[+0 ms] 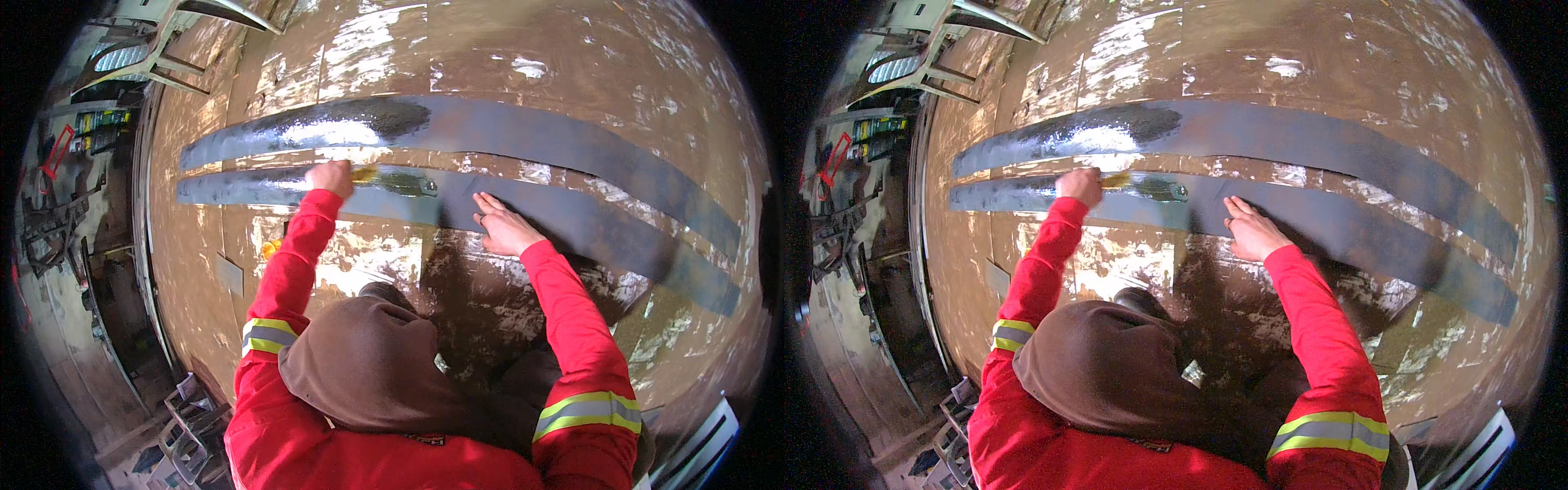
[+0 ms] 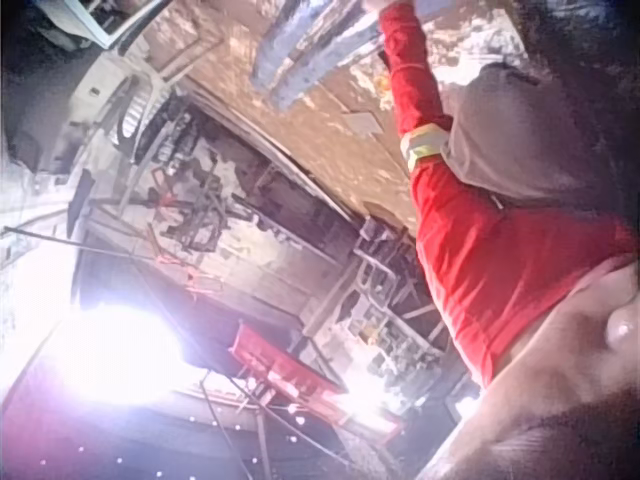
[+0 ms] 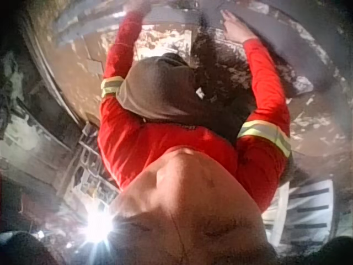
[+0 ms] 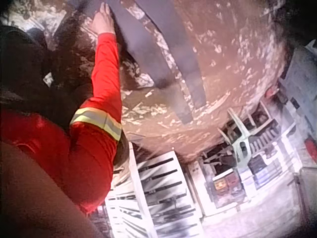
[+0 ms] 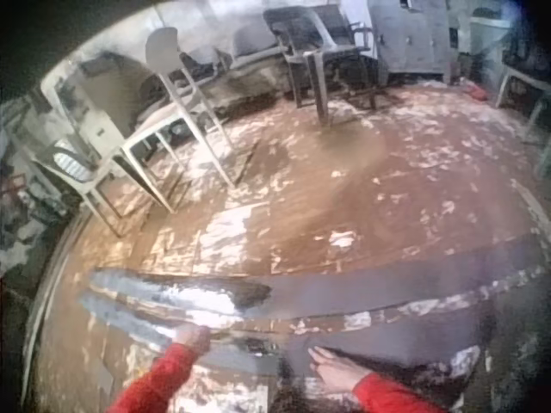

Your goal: The person applies a dark liquid finish to two long, curved wooden planks using a paintbrush. They repeatedly dip the brush into a small container and spread the finish along the length of the planks, working in a workshop environment.

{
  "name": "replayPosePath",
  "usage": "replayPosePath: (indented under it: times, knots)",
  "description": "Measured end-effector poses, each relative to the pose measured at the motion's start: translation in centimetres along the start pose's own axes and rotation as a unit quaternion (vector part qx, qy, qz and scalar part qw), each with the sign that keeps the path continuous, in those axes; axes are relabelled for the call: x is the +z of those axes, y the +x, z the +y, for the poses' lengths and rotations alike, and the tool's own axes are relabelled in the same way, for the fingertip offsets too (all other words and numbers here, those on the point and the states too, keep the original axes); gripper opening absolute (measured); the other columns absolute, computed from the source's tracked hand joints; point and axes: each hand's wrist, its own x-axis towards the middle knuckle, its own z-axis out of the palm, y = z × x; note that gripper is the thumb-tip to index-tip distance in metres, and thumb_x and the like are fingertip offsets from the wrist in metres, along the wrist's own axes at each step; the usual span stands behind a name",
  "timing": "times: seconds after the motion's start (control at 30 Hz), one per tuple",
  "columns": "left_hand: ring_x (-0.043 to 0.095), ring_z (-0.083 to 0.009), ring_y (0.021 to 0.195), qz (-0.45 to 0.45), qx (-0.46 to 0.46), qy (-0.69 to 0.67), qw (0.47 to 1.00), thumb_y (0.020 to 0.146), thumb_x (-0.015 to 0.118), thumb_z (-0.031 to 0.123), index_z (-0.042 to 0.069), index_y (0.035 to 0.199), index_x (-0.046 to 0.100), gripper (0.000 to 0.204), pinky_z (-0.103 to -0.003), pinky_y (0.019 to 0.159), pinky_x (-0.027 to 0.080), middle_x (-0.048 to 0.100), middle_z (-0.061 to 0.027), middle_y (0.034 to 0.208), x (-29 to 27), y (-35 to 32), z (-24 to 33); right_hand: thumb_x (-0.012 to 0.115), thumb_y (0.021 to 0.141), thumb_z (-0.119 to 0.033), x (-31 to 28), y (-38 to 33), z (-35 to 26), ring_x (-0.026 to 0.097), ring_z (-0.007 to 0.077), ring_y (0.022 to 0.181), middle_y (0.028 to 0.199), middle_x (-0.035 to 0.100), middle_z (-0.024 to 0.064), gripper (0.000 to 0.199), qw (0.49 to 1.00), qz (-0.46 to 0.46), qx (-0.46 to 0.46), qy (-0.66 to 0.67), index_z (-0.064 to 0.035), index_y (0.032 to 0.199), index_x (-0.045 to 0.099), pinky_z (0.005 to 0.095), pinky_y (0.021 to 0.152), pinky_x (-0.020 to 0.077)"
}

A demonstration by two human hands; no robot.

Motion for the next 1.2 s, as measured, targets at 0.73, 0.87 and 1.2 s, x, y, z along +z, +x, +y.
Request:
replayPosePath:
  times: [0.73,0.87,1.2]
  knots:
    - [0.067,-0.0313,0.081,-0.054,0.003,0.050,0.997,0.075,0.062,0.024,0.014,0.092,0.069,0.021,-0.043,0.070,0.054,0.069,-0.0108,0.088,0.4,-0.5,-2.2,0.057,0.074,-0.011,0.1,-0.3,-0.1,0.021,0.0292,0.139,0.150,0.023,0.0170,0.048,1.000,0.003,0.004,-0.005,0.0037,0.120,0.057,0.0392,0.109,0.0325]
    - [0.067,-0.0302,0.083,-0.038,-0.029,0.073,0.996,0.074,0.063,0.019,0.012,0.092,0.068,0.020,-0.040,0.070,0.055,0.069,-0.0110,0.088,0.2,-1.6,-3.7,0.058,0.074,-0.011,-0.4,-0.3,-0.8,0.020,0.0284,0.140,0.150,0.022,0.0166,0.048,1.000,-0.010,0.022,-0.004,0.0034,0.120,0.057,0.0399,0.110,0.0315]
    - [0.066,-0.0313,0.068,0.013,0.125,-0.148,0.981,0.076,0.055,0.018,0.017,0.089,0.067,0.018,-0.045,0.060,0.052,0.066,-0.0125,0.071,-1.1,-6.9,8.3,0.058,0.070,-0.009,-0.2,-0.1,-0.8,0.020,0.0301,0.140,0.150,0.021,0.0187,0.051,1.000,-0.003,0.004,-0.021,0.0040,0.120,0.057,0.0378,0.110,0.0305]
